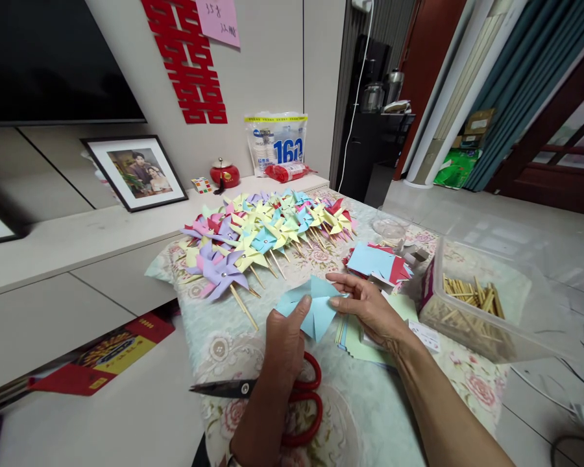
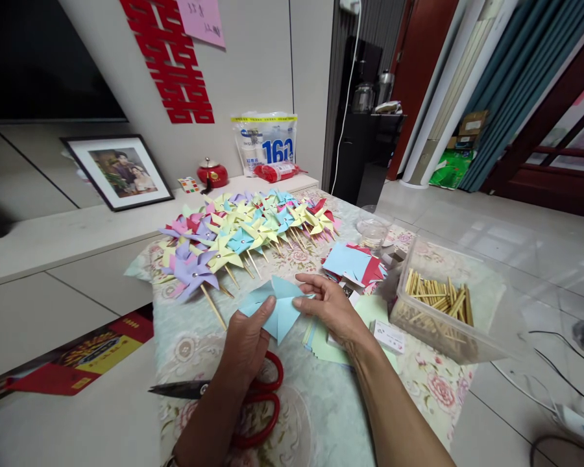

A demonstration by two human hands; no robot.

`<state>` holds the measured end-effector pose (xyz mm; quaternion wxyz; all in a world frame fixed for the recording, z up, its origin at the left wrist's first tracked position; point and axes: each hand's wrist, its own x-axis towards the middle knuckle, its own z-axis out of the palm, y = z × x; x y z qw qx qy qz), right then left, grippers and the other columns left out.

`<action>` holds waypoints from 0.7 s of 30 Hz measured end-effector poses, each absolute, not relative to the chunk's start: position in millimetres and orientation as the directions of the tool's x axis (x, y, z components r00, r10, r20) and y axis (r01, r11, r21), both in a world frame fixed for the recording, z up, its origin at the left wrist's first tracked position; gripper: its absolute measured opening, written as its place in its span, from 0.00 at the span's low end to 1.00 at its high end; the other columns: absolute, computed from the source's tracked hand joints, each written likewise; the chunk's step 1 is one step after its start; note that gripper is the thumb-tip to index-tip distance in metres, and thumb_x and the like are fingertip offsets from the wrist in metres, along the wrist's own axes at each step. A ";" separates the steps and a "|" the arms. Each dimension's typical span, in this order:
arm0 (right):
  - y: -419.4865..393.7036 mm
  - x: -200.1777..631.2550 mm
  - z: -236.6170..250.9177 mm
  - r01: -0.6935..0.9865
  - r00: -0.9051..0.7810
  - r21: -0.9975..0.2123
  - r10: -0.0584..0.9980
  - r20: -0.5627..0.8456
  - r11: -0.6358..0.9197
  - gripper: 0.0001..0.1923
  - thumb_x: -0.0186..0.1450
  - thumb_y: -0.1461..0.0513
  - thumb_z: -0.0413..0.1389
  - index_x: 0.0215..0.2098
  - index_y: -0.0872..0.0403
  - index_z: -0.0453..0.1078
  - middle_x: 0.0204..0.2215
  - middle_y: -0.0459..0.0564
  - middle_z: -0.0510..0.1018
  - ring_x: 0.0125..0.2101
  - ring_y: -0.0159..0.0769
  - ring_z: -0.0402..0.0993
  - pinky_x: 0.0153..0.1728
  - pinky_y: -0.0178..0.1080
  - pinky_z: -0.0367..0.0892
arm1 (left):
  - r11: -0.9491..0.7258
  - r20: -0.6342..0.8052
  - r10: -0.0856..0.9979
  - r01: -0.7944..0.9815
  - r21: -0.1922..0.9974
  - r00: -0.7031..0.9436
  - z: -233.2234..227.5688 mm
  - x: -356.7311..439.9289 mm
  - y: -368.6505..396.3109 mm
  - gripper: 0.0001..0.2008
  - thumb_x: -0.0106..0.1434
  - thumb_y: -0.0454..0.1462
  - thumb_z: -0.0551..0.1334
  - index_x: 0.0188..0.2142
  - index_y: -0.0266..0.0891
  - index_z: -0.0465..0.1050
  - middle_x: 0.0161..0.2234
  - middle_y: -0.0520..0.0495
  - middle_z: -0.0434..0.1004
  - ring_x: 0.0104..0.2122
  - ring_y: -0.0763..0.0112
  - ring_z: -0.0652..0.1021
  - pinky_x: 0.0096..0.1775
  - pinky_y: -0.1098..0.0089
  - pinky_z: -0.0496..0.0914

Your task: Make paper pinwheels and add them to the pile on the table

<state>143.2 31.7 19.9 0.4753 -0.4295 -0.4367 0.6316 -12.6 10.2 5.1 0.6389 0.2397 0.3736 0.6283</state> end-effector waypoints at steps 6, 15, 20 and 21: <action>29.8 147.3 28.1 -0.187 -0.182 -0.979 0.982 -0.043 -0.078 0.26 0.53 0.60 0.70 0.50 0.53 0.74 0.39 0.48 0.78 0.38 0.34 0.74 0.42 0.37 0.68 | 0.104 -0.168 0.984 -0.593 0.799 -0.053 1.2 -13.3 9.0 0.17 0.52 0.38 0.73 0.42 0.35 0.79 0.34 0.44 0.85 0.37 0.58 0.82 0.43 0.62 0.73; 28.7 145.4 25.1 -0.169 -0.237 -0.974 0.965 -0.111 -0.153 0.27 0.51 0.60 0.71 0.48 0.53 0.74 0.33 0.46 0.79 0.34 0.36 0.76 0.37 0.38 0.70 | 0.113 -0.186 0.977 -0.491 0.864 -0.102 1.4 -12.1 6.8 0.18 0.47 0.38 0.75 0.38 0.33 0.80 0.32 0.44 0.84 0.31 0.59 0.82 0.38 0.62 0.75; 29.4 145.6 21.7 -0.187 -0.264 -0.966 0.956 -0.126 -0.179 0.27 0.51 0.61 0.71 0.49 0.52 0.74 0.29 0.44 0.78 0.29 0.35 0.76 0.33 0.38 0.70 | 0.127 -0.175 0.983 -0.460 0.879 -0.063 2.4 -13.5 5.8 0.20 0.47 0.39 0.75 0.40 0.33 0.80 0.35 0.42 0.85 0.33 0.59 0.81 0.39 0.61 0.75; 29.6 145.6 21.2 -0.185 -0.250 -0.967 0.960 -0.128 -0.177 0.27 0.52 0.61 0.71 0.49 0.52 0.73 0.28 0.43 0.78 0.28 0.35 0.76 0.32 0.37 0.69 | 0.131 -0.179 0.982 -0.459 0.879 -0.063 1.9 -13.6 5.7 0.21 0.47 0.39 0.75 0.40 0.33 0.80 0.35 0.42 0.85 0.32 0.59 0.81 0.39 0.61 0.75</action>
